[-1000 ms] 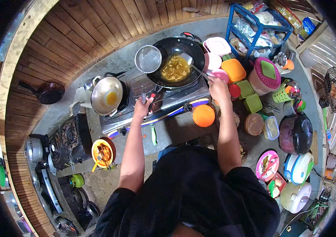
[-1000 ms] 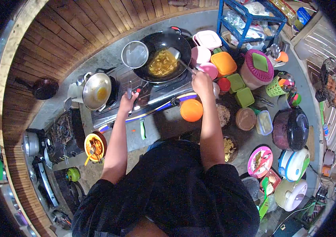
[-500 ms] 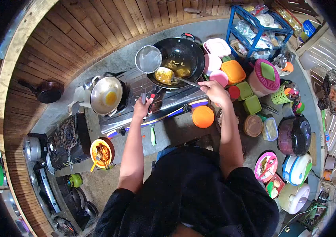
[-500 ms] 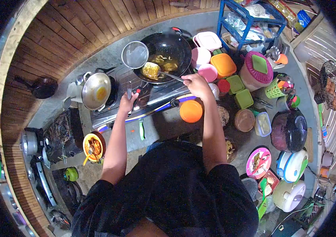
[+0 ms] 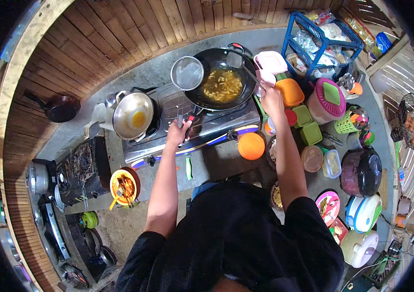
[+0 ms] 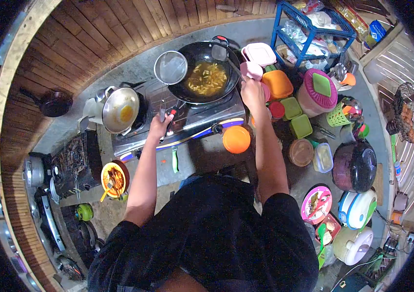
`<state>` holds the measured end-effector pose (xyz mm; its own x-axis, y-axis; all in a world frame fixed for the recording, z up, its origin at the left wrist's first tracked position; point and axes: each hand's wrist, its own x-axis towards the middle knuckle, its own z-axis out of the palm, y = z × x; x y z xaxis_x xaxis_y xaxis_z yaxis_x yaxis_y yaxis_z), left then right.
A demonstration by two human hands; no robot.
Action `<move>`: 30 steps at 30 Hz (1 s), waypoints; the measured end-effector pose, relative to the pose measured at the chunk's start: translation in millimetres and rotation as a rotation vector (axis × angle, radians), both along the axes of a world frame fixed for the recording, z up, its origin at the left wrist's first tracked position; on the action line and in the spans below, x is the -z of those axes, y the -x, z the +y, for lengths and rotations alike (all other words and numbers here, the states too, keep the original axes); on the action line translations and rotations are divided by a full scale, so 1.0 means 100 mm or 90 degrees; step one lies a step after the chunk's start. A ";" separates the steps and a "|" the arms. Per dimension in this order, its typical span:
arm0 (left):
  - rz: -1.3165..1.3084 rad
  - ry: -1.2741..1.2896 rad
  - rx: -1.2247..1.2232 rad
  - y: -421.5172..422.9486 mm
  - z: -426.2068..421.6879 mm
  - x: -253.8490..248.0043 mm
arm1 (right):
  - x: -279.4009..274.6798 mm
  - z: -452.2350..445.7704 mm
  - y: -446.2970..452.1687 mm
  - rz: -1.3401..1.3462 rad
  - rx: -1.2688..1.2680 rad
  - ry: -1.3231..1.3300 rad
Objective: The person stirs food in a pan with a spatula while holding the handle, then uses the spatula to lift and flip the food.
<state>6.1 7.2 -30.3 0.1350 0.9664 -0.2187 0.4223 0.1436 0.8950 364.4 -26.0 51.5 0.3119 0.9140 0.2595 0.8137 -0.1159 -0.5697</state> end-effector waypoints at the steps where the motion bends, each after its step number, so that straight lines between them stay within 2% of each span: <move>1: 0.003 0.001 -0.003 0.00 0.00 0.00 | 0.03 0.02 0.00 -0.001 -0.001 0.000; 4: 0.011 0.038 -0.017 -0.05 -0.04 -0.13 | 0.30 0.11 -0.08 -0.020 -0.056 0.001; 6: 0.010 0.038 -0.019 -0.07 -0.06 -0.19 | 0.61 0.21 -0.17 0.069 -0.155 -0.049; 7: 0.010 0.037 -0.021 -0.07 -0.07 -0.21 | 0.70 0.23 -0.19 0.069 -0.155 -0.048; 10: 0.003 0.031 -0.004 -0.04 -0.04 -0.14 | 0.62 0.18 -0.16 0.163 -0.207 0.053; 12: 0.003 0.032 -0.001 -0.03 -0.04 -0.14 | 0.24 0.02 -0.05 0.181 -0.230 0.200; 14: 0.004 0.031 0.000 -0.04 -0.03 -0.14 | 0.23 0.00 -0.08 0.184 -0.231 0.208; 19: 0.000 0.040 -0.021 -0.06 -0.06 -0.18 | 0.10 -0.16 -0.16 0.358 -0.289 0.215; 22: 0.017 0.035 -0.018 -0.05 -0.05 -0.17 | 0.06 -0.20 -0.27 0.302 -0.343 0.138; 24: 0.020 0.035 -0.017 -0.03 -0.04 -0.13 | 0.07 -0.20 -0.37 0.332 -0.338 0.155; 26: -0.018 0.013 0.009 -0.01 -0.02 -0.08 | 0.03 -0.19 -0.43 0.227 -0.328 0.044; 28: -0.016 0.014 0.008 -0.01 -0.03 -0.08 | -0.04 -0.18 -0.45 0.224 -0.295 0.066; 30: -0.014 0.013 0.009 -0.03 -0.03 -0.12 | -0.09 -0.12 -0.45 0.056 -0.219 0.012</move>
